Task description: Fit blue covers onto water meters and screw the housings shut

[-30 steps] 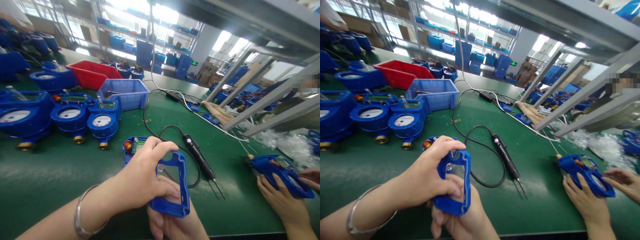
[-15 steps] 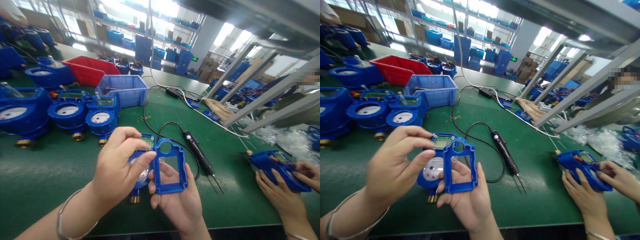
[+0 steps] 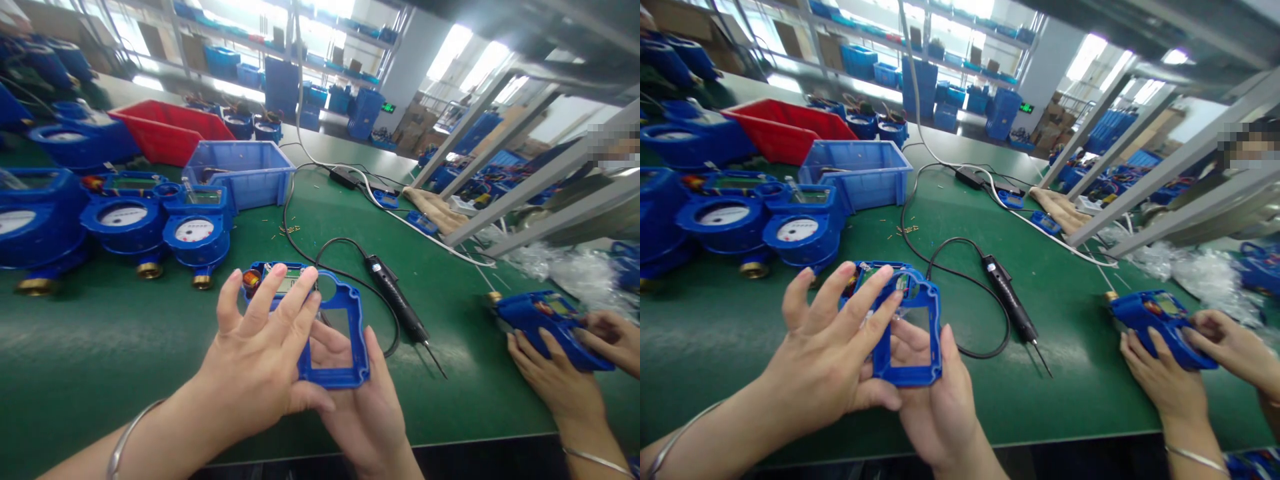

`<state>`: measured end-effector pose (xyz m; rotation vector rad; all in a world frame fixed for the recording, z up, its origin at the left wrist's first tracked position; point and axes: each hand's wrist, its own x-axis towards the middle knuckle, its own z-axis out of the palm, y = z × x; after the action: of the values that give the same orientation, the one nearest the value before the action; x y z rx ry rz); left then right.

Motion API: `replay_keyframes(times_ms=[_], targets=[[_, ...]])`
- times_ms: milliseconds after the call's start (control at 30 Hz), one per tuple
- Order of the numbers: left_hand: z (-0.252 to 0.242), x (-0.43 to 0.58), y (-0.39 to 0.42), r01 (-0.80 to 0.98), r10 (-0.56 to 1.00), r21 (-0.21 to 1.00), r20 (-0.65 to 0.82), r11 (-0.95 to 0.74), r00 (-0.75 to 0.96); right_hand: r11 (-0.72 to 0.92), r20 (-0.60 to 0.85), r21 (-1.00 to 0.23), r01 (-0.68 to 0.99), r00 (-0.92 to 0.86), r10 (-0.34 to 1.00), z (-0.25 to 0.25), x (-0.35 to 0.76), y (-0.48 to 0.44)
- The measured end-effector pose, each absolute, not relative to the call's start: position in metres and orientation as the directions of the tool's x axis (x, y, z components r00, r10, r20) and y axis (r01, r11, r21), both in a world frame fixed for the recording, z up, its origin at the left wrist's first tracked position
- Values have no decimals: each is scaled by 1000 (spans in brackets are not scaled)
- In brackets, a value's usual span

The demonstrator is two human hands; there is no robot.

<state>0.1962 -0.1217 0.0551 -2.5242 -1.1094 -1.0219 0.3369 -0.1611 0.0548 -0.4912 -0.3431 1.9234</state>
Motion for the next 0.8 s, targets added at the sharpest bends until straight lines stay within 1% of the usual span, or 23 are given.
replay_keyframes(times_ms=[100, 233, 267, 333, 400, 433, 467, 500, 533, 567, 600, 633, 667, 700, 733, 800], targets=[[52, 196, -121, 668, 556, 143, 692, -731, 460, -392, -223, -456, -799, -324, 919, 55, 336, -161], [51, 195, -124, 560, 556, 238, 657, -794, 509, -370, -310, -474, -799, -242, 919, 54, 334, -160], [52, 193, -126, 522, 547, 260, 652, -812, 525, -368, -306, -481, -796, -241, 921, 55, 334, -160], [56, 185, -127, 471, 538, 311, 685, -826, 491, -352, -270, -512, -784, -243, 932, 58, 336, -159], [60, 174, -124, 480, 561, 359, 732, -800, 387, -302, -224, -571, -763, -210, 952, 63, 342, -157], [60, 168, -119, 505, 587, 400, 757, -765, 288, -267, -205, -613, -743, -176, 963, 66, 345, -154], [59, 163, -113, 528, 627, 463, 758, -712, 181, -230, -186, -661, -714, -140, 972, 68, 349, -150], [57, 158, -105, 519, 686, 572, 727, -635, 38, -192, -162, -714, -673, -108, 981, 69, 353, -145], [53, 156, -96, 460, 767, 713, 633, -528, -100, -145, -128, -773, -617, -71, 989, 70, 357, -138], [48, 154, -86, 357, 869, 854, 461, -378, -182, -89, -84, -836, -542, -35, 996, 70, 361, -131], [41, 154, -77, 218, 944, 954, 251, -204, -213, -30, -28, -894, -446, -11, 1000, 70, 364, -123], [35, 155, -69, 75, 980, 996, 58, -44, -189, 22, 27, -942, -334, -9, 1000, 69, 367, -114], [27, 157, -63, -58, 986, 994, -104, 97, -128, 62, 70, -975, -212, -30, 997, 69, 368, -106], [20, 158, -58, -185, 975, 961, -217, 204, -55, 98, 103, -992, -81, -65, 993, 69, 368, -97], [14, 159, -55, -295, 958, 913, -286, 281, 26, 138, 131, -989, 50, -114, 985, 70, 367, -89], [4, 162, -52, -449, 919, 802, -345, 394, 190, 242, 180, -930, 275, -232, 956, 70, 363, -76]])
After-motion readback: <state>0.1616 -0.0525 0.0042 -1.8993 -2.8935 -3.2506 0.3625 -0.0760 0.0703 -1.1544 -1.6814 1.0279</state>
